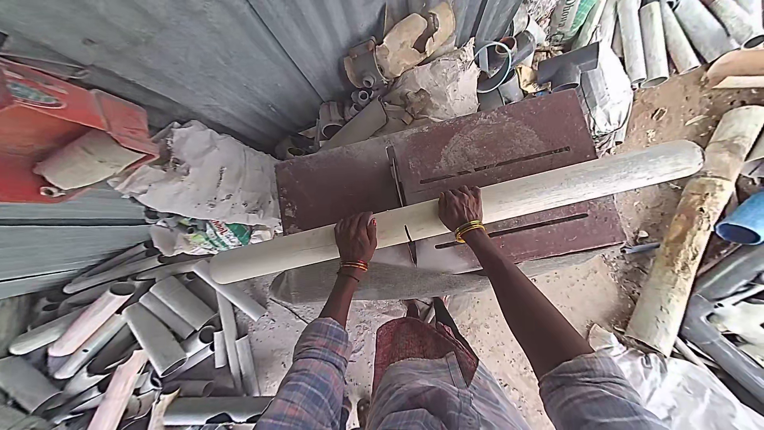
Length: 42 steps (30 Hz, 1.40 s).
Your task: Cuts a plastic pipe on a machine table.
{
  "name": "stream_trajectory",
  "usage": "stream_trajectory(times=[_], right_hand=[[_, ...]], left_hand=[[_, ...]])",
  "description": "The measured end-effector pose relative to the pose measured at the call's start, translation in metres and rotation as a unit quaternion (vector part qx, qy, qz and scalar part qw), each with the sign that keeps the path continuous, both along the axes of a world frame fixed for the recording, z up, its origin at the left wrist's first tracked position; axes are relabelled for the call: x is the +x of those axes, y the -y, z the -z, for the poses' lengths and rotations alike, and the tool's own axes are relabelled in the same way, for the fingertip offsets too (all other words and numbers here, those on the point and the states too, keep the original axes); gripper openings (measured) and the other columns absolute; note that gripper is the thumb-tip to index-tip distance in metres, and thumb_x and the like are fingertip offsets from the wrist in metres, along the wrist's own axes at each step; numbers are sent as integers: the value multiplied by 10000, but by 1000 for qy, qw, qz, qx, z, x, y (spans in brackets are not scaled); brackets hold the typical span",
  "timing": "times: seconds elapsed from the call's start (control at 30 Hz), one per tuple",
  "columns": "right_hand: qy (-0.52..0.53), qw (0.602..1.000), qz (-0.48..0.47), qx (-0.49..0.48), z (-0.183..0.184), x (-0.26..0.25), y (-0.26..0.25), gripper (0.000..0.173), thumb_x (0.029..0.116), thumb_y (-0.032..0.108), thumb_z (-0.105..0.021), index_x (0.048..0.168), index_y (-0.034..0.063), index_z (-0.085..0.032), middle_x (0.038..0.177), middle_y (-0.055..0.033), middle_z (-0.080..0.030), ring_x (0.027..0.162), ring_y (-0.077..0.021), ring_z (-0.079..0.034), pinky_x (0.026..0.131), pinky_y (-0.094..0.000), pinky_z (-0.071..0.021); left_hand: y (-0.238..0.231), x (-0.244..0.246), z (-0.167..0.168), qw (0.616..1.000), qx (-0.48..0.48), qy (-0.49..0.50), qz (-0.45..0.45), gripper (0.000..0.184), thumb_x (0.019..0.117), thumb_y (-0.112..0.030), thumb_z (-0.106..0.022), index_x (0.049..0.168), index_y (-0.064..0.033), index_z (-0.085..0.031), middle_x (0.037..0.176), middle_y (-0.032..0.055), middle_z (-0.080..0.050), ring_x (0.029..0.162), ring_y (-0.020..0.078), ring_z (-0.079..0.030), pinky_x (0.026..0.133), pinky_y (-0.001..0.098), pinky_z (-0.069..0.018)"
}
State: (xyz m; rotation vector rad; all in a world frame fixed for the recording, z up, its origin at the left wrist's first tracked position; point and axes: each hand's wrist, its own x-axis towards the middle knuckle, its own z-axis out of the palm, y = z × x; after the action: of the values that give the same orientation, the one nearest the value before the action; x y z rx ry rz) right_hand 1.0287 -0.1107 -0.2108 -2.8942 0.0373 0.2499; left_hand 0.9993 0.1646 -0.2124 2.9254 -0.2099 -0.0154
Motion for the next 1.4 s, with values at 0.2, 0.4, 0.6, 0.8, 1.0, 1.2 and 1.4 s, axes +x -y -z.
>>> stream_trajectory(times=[0.2, 0.4, 0.6, 0.8, 1.0, 1.2, 1.4], right_hand=[[-39, 999, 6, -15, -4, 7, 0, 476, 1065, 303, -353, 962, 34, -732, 982, -156, -750, 1087, -354, -673, 1047, -567, -389], [-48, 998, 29, -20, -4, 8, -5, 485, 1072, 313, -348, 946, 29, -721, 990, -157, -747, 1087, -352, -670, 1039, -561, -391], [-78, 995, 53, -16, -7, 6, -7, 496, 1075, 306, -327, 978, 23, -722, 1016, -171, -743, 1117, -362, -659, 1080, -588, -354], [9, 999, 40, 5, 1, 0, -4, 509, 1067, 352, -359, 955, 26, -734, 1000, -175, -743, 1066, -374, -676, 1015, -598, -401], [111, 993, -39, 22, 13, -24, -2, 553, 1030, 467, -429, 1050, -6, -716, 1058, -201, -714, 1102, -422, -655, 1083, -687, -338], [-15, 1000, -27, -6, -2, -7, -4, 516, 1058, 402, -377, 1044, 9, -712, 1082, -189, -720, 1108, -380, -662, 1045, -619, -390], [-77, 997, -14, -2, -17, 0, -6, 510, 1078, 395, -365, 1117, 19, -708, 1177, -182, -702, 1194, -362, -628, 1088, -610, -347]], left_hand=[[-1, 9, -8, 998, -1, -46, -34, 429, 1053, -246, -375, 1138, -82, -762, 1110, 124, -764, 1104, 327, -704, 1056, 511, -461], [-1, 22, -20, 990, 14, -134, -45, 435, 1070, -265, -366, 1123, -63, -748, 1104, 149, -752, 1121, 319, -691, 1054, 495, -460], [0, 27, -25, 986, 25, -161, -43, 451, 1080, -274, -363, 1061, -32, -742, 1061, 166, -750, 1102, 329, -694, 1039, 509, -464], [5, 29, -28, 981, 33, -180, -61, 481, 1087, -275, -351, 974, 16, -717, 1021, 205, -739, 1076, 368, -691, 1008, 538, -467], [11, 38, -34, 970, 51, -216, -96, 524, 1092, -316, -325, 949, 8, -711, 995, 219, -734, 1058, 388, -692, 953, 562, -489], [15, 44, -37, 959, 45, -253, -119, 541, 1101, -360, -321, 986, -14, -721, 1026, 218, -731, 1090, 384, -681, 959, 569, -489], [12, 20, -14, 991, -19, -104, -85, 440, 1080, -281, -372, 1161, -81, -755, 1205, 111, -738, 1235, 292, -642, 1156, 512, -363]])
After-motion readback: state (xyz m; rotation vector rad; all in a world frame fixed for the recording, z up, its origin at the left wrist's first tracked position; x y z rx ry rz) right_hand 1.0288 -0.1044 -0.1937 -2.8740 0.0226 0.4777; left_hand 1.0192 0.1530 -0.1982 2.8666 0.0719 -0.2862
